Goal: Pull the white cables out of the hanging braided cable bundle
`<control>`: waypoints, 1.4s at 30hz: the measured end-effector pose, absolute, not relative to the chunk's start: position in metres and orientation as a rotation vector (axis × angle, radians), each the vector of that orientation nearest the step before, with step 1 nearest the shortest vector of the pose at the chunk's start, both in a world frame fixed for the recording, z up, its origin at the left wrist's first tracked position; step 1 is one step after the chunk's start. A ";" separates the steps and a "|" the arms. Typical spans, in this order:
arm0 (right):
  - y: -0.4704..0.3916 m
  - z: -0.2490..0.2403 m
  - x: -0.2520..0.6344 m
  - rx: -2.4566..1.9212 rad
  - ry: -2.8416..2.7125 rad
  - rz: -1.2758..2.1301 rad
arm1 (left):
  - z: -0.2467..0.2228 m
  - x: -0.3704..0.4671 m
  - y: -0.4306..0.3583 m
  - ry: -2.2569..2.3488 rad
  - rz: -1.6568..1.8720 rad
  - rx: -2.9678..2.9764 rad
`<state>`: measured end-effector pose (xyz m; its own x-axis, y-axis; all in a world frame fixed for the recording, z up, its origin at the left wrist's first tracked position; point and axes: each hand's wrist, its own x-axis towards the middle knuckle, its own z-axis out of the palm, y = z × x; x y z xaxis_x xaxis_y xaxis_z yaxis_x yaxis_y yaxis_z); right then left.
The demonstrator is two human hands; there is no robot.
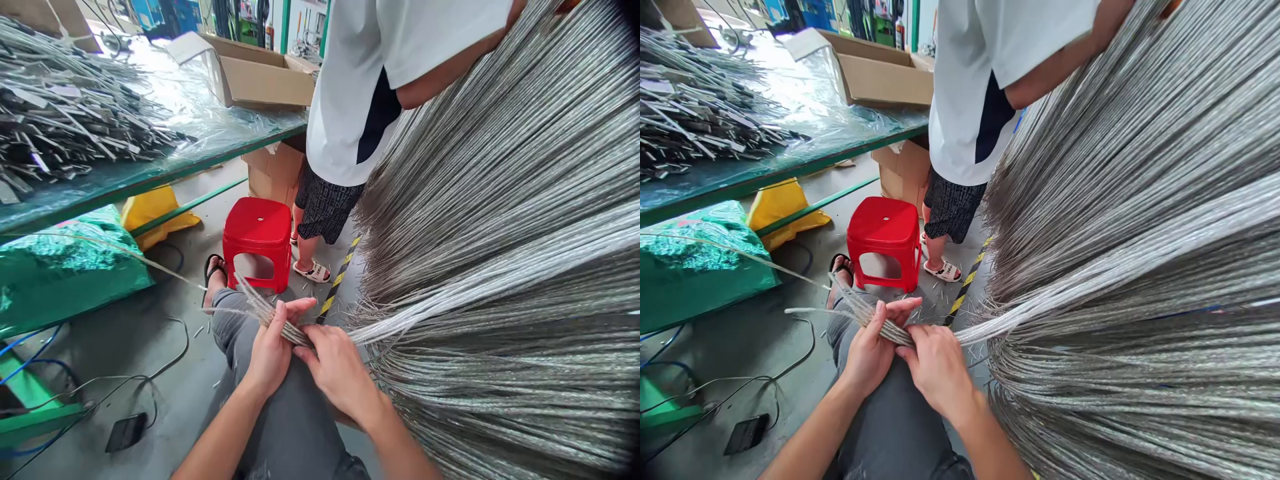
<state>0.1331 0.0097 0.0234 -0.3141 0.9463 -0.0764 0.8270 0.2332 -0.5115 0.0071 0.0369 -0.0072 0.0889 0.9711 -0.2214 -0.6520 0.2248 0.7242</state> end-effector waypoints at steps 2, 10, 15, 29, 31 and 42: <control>0.007 0.019 0.127 -1.728 -2.255 0.700 | -0.007 0.007 0.036 0.733 1.288 0.508; -0.002 0.016 0.122 -1.747 -1.908 0.796 | -0.009 0.013 0.029 0.737 1.263 0.473; 0.002 0.017 0.129 -1.543 -1.653 0.872 | -0.010 0.013 0.030 0.755 1.384 0.479; 0.020 0.036 0.121 -1.082 -1.026 1.182 | -0.010 0.014 0.027 0.728 1.314 0.591; 0.017 0.036 0.121 -1.073 -1.051 1.155 | -0.009 0.014 0.027 0.728 1.313 0.592; 0.014 0.036 0.120 -1.081 -1.056 1.121 | -0.011 0.014 0.028 0.721 1.306 0.597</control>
